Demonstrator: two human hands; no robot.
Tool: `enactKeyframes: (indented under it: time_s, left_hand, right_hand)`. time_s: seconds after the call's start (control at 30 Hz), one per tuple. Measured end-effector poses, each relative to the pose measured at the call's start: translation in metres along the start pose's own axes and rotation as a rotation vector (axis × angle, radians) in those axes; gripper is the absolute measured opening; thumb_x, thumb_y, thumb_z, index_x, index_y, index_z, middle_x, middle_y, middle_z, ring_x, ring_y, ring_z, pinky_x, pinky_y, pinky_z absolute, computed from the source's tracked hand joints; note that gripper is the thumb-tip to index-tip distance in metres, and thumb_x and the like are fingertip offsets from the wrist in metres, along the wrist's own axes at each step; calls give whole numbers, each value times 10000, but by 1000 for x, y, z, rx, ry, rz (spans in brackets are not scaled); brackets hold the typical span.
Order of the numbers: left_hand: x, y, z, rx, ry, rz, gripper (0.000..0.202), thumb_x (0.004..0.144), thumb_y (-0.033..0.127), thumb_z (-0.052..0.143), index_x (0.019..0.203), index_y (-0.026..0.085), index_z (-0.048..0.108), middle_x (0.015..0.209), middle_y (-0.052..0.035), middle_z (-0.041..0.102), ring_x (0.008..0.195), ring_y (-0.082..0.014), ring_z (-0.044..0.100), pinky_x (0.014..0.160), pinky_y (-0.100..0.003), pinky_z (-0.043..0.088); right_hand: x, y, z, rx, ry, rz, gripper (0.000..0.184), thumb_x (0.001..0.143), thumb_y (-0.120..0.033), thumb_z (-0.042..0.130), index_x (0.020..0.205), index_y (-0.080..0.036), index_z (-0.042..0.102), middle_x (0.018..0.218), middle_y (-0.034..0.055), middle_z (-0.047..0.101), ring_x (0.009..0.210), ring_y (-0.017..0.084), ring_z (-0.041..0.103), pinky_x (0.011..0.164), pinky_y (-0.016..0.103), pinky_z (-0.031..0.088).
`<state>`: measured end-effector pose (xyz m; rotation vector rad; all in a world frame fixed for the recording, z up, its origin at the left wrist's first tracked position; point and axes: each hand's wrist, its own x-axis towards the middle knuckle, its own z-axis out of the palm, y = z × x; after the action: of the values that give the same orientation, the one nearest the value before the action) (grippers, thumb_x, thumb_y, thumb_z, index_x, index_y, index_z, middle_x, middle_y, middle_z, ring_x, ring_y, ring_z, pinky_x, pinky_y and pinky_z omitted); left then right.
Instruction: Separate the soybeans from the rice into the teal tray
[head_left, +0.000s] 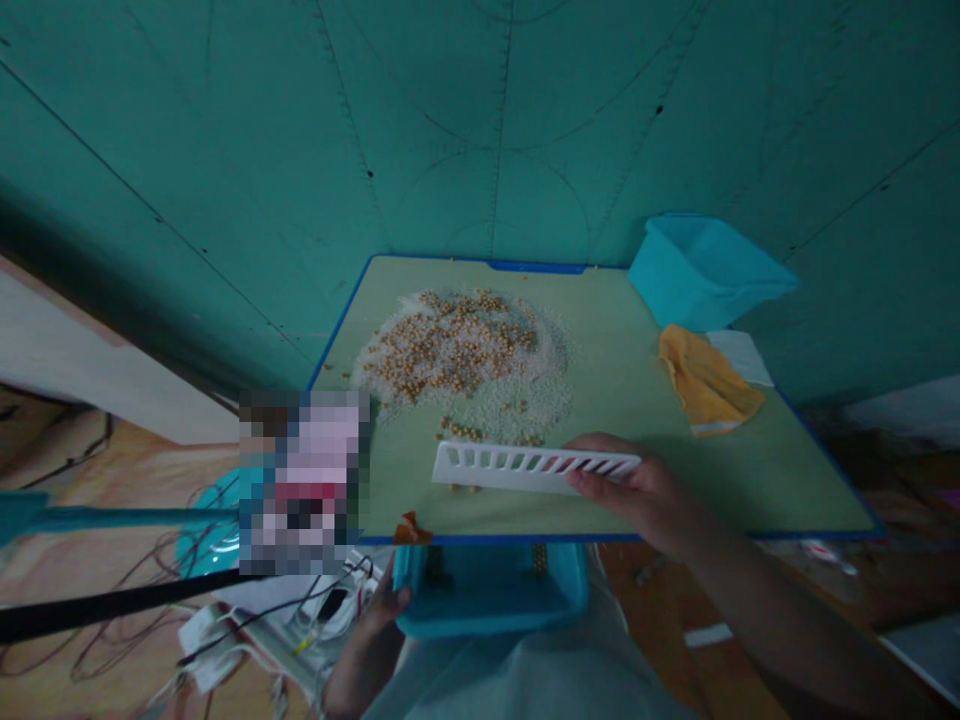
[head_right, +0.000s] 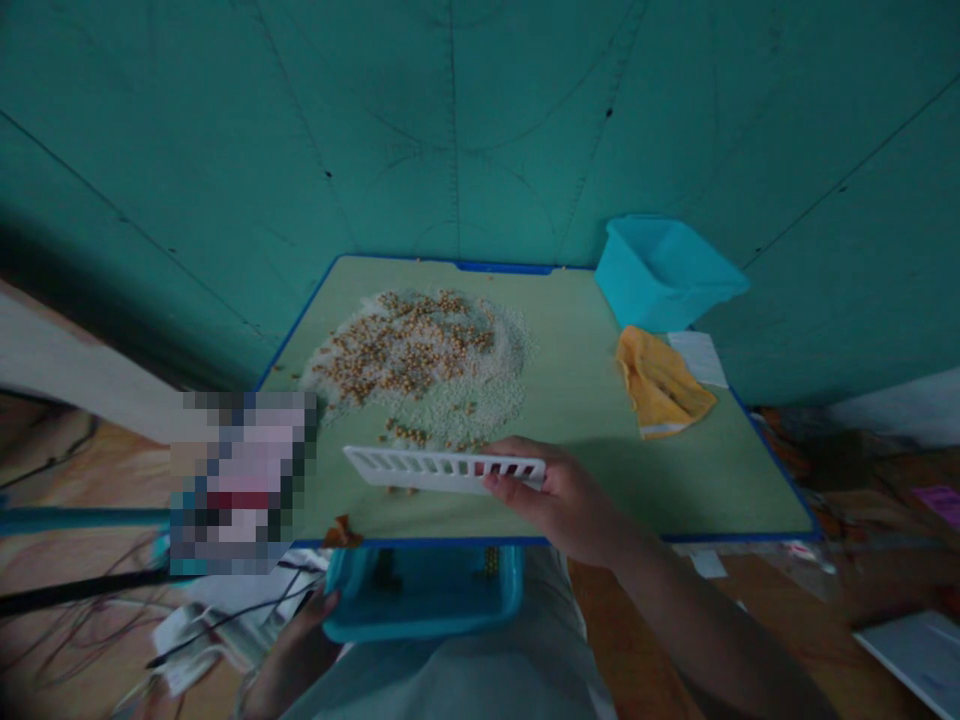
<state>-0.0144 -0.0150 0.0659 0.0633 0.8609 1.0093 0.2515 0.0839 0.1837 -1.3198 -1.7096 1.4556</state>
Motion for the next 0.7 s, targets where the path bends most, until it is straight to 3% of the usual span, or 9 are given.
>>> enactKeyframes:
  time_s: [0.3, 0.53, 0.7]
  left_hand:
    - [-2, 5, 3, 60, 76, 17, 313, 582, 314, 749, 887, 375, 711, 876, 154, 746, 1148, -209, 503, 971, -199, 307]
    - [-2, 3, 0, 49, 53, -10, 346, 595, 326, 730, 941, 328, 703, 968, 85, 737, 1154, -260, 495, 956, -271, 355]
    - [-3, -2, -6, -26, -12, -41, 302, 653, 292, 689, 949, 354, 693, 945, 88, 743, 1104, -262, 542, 958, -315, 373]
  right_hand:
    - [-9, 1, 1, -19, -54, -40, 214, 805, -372, 534, 881, -201, 639, 793, 12, 609, 716, 129, 540, 626, 212, 418]
    - [-21, 5, 2, 2, -111, -120, 178, 830, -312, 510, 895, -204, 637, 886, 47, 636, 858, 160, 575, 769, 264, 434]
    - [-32, 3, -2, -21, -160, -129, 176, 831, -285, 512, 904, -203, 651, 880, 56, 648, 847, 166, 594, 767, 284, 448]
